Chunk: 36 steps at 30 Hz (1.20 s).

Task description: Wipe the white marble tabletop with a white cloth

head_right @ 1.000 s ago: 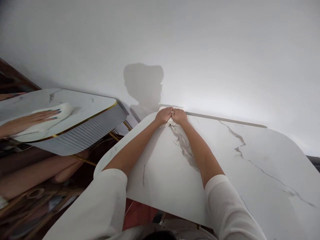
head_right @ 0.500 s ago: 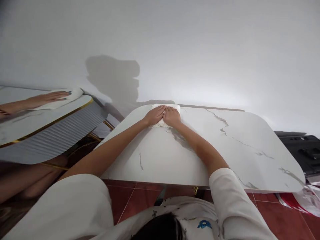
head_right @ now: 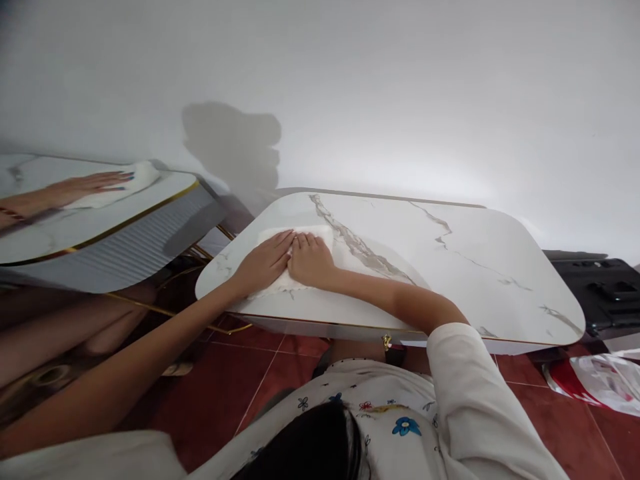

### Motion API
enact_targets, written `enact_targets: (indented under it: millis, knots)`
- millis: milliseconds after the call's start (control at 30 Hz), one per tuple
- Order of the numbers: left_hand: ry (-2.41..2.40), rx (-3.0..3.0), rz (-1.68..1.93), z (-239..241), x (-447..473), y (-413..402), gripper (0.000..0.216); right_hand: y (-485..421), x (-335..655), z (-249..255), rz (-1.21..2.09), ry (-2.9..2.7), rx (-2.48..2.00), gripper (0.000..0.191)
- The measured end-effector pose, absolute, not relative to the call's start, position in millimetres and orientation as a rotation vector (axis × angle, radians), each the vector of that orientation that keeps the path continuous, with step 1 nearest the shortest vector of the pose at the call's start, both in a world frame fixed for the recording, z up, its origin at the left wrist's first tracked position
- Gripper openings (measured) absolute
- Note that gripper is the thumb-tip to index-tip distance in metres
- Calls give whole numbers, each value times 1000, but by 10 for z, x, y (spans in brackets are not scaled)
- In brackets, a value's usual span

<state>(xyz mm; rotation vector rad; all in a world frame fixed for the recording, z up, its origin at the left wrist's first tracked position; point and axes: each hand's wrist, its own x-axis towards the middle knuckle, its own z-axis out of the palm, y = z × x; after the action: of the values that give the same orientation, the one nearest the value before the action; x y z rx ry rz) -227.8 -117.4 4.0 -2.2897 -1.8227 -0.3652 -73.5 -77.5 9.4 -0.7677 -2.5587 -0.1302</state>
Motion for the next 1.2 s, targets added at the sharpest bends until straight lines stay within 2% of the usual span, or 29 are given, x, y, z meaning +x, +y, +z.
enact_targets:
  millis: [200,400,667,933,1200]
  knots:
    - [-1932,-2159,-312,43,-2089,-1764,57,-1181,-565,140,-86,-2625,-623,47]
    - [-2009,-2056,-316,29,-1656,-1818,56,-1158,-181,189,-20,-2684,-547,48]
    - [-1990,-2099,-388,23,-1378,-1211,55,-653,99,168,50,-2624,-629,47]
    - [-1947,-2101,-551,52,-1551,-442,49,93,-113,211,231,-2617,-745,46]
    - [-1995,-2143,-570,116,-1777,187,46,635,-349,238,197,-2569,-815,43]
